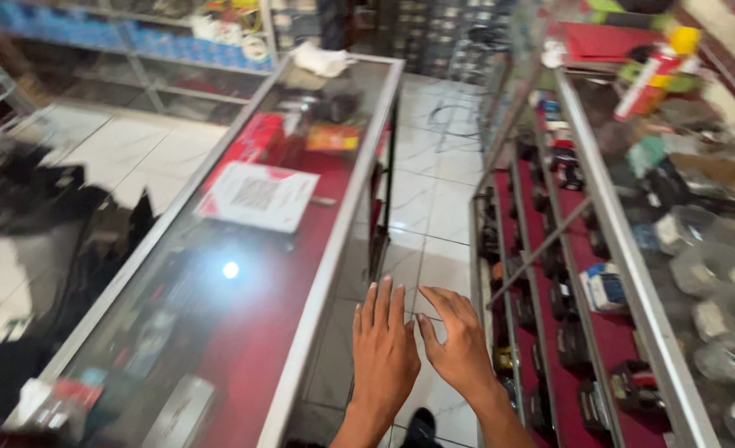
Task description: The person picks up packaged motorcycle parts from a glass counter and hangs them one by one onto a wire display grid.
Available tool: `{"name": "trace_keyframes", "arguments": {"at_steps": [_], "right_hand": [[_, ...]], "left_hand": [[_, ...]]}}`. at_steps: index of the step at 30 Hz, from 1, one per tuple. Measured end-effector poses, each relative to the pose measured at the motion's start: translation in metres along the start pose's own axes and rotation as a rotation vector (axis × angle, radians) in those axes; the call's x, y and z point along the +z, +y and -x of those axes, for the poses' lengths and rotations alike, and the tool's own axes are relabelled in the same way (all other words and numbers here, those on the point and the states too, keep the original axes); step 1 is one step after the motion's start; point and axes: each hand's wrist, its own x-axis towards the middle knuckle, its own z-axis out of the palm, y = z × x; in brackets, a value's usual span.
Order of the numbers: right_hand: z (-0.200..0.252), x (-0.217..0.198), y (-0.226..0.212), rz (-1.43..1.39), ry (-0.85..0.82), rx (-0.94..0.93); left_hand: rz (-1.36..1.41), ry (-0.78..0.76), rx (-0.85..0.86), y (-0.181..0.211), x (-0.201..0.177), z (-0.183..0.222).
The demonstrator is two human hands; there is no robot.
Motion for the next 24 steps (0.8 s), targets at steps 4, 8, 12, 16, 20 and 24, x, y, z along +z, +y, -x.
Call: {"name": "trace_keyframes", "arguments": {"at_steps": [4, 8, 12, 16, 20, 24], "right_hand": [[-0.021, -0.031, 0.035, 0.024, 0.118, 0.043], [-0.035, -0.07, 0.081, 0.032, 0.216, 0.095], [-0.05, -0.118, 0.126, 0.077, 0.36, 0.172], [-0.046, -0.162, 0.16, 0.2, 0.443, 0.195], [-0.048, -0.202, 0.182, 0.225, 0.529, 0.224], [-0.038, -0.226, 0.202, 0.252, 0.599, 0.284]], "left_hand": [[0.0, -0.063, 0.095, 0.025, 0.035, -0.043], [0.032, -0.082, 0.218, 0.058, 0.083, -0.082], [0.124, -0.149, 0.31, 0.104, 0.129, -0.122], [0.141, -0.221, 0.412, 0.147, 0.169, -0.143], [0.21, -0.242, 0.499, 0.191, 0.197, -0.162], [0.316, -0.253, 0.569, 0.224, 0.222, -0.169]]}}
